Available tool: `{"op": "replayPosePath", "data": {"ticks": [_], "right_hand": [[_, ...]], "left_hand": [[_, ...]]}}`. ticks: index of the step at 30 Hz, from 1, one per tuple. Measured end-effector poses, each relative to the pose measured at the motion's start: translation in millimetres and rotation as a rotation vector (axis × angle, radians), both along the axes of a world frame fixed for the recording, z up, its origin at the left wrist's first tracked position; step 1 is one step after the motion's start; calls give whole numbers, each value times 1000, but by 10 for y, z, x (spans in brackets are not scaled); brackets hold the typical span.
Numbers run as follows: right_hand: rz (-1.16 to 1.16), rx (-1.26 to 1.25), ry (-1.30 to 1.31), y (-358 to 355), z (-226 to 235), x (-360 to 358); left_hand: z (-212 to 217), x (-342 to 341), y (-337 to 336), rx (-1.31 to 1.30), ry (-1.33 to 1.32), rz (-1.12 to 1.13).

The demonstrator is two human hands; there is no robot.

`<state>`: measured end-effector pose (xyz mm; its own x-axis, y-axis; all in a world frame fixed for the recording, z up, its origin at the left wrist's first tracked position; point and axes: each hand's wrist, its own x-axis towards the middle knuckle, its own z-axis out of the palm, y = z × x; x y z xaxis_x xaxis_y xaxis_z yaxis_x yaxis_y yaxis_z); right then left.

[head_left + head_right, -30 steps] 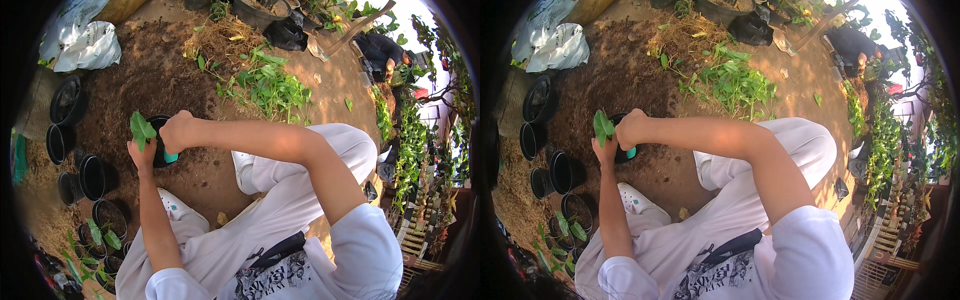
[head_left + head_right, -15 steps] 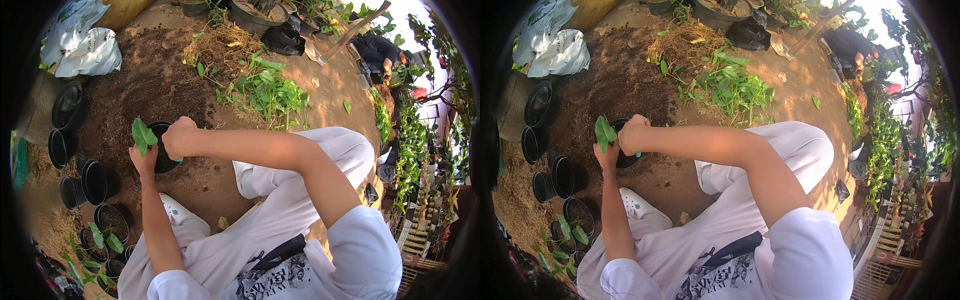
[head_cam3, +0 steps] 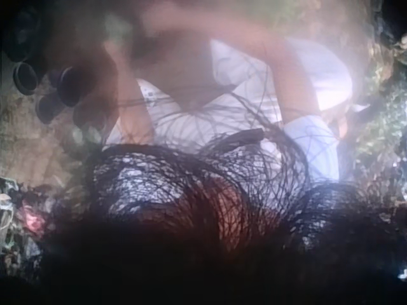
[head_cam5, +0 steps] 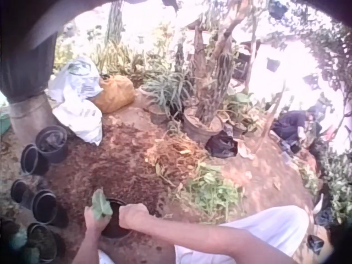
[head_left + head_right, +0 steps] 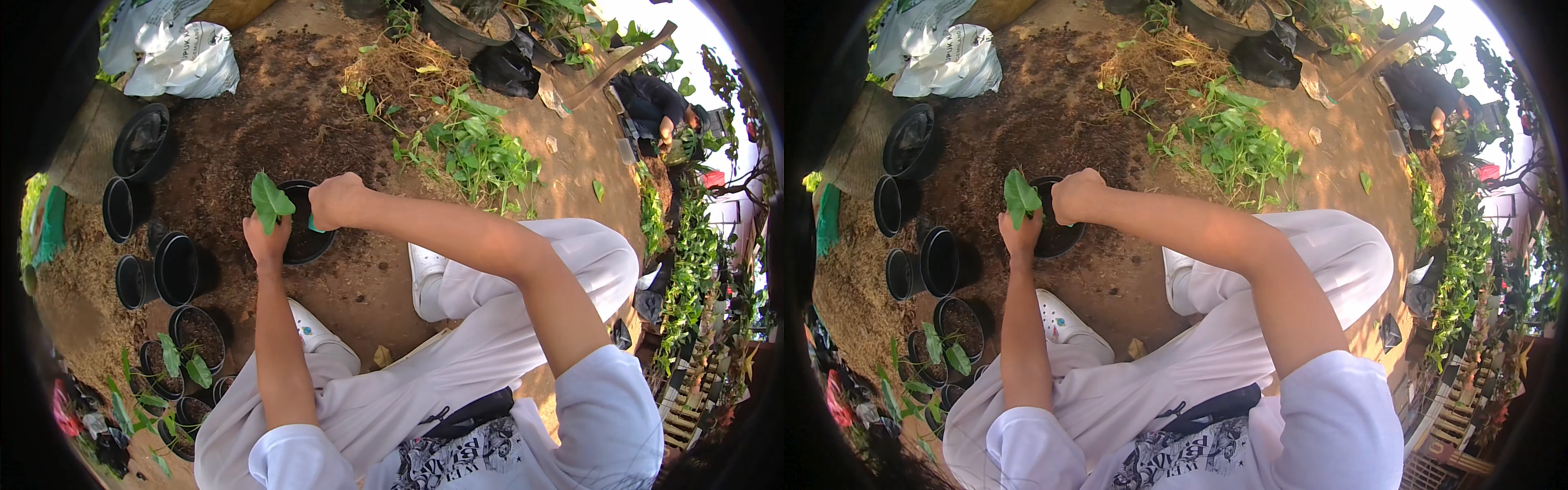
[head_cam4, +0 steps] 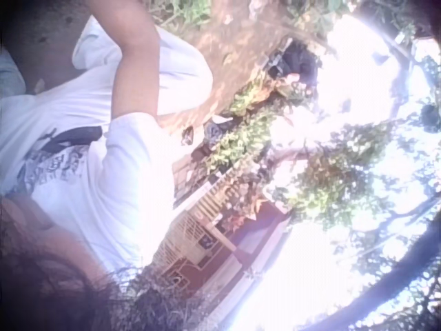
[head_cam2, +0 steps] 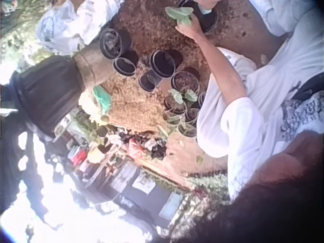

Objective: The person plants saplings into small pots using a trowel. They take soil from a pile, fill the pot around a sapling, and firm the soil down by hand.

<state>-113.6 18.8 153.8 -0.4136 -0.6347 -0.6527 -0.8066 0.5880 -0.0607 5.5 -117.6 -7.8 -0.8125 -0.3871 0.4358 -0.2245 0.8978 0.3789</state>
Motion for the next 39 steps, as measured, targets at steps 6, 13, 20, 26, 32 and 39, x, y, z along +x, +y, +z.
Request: {"op": "replayPosePath", "data": {"ticks": [6,13,20,26,32,39], "right_hand": [[-1,110,-105,-140,353,-129],[-62,29,-20,0,82,-11],[-125,-13,-74,13,465,-50],[-144,-82,-48,125,84,29],[-209,56,-236,37,348,-120],[-135,-51,-73,285,57,116]], "left_hand": [[-4,14,-18,8,34,-6],[18,-29,-2,-4,7,11],[44,-1,-5,31,57,-1],[43,-33,14,44,35,1],[-24,27,-36,11,59,-7],[-11,5,-17,57,-34,-8]]}}
